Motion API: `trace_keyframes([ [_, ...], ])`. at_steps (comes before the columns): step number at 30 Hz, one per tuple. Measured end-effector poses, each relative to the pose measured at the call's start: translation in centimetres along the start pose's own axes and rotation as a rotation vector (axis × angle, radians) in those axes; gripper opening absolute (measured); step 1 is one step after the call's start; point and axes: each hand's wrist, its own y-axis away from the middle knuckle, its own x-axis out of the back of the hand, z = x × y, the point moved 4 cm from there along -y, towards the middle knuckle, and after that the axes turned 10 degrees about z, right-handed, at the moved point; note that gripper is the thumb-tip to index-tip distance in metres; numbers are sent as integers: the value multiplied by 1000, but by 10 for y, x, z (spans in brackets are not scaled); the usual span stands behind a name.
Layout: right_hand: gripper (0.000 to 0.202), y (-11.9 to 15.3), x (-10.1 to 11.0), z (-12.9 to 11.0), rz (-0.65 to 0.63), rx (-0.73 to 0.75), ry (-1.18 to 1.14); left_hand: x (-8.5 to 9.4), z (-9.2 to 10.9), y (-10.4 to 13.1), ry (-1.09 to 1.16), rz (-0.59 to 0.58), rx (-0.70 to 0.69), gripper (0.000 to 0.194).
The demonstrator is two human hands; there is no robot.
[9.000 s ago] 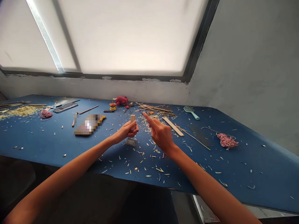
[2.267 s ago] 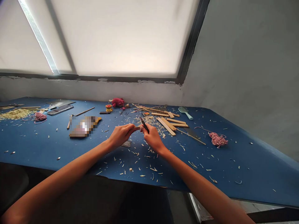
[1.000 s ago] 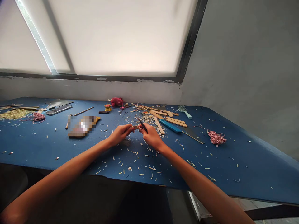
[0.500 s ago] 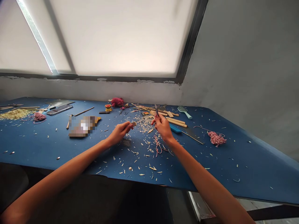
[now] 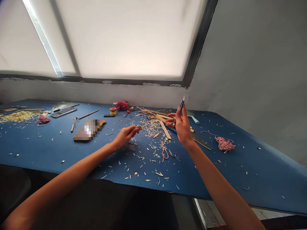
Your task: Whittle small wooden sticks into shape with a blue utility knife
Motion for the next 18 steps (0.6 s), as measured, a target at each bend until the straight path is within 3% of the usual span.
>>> trace_keyframes([
  [5, 43, 8, 24, 1, 90, -37, 64, 1, 1, 0, -12, 9, -12, 42],
  [13, 26, 38, 73, -1, 222, -179, -92, 0, 1, 0, 0, -5, -12, 42],
  [15, 30, 46, 86, 0, 205, -216, -49, 0, 2, 0, 8, -4, -10, 41],
  [18, 56, 54, 113, 4, 189, -179, 132, 1, 1, 0, 1, 1, -5, 42],
])
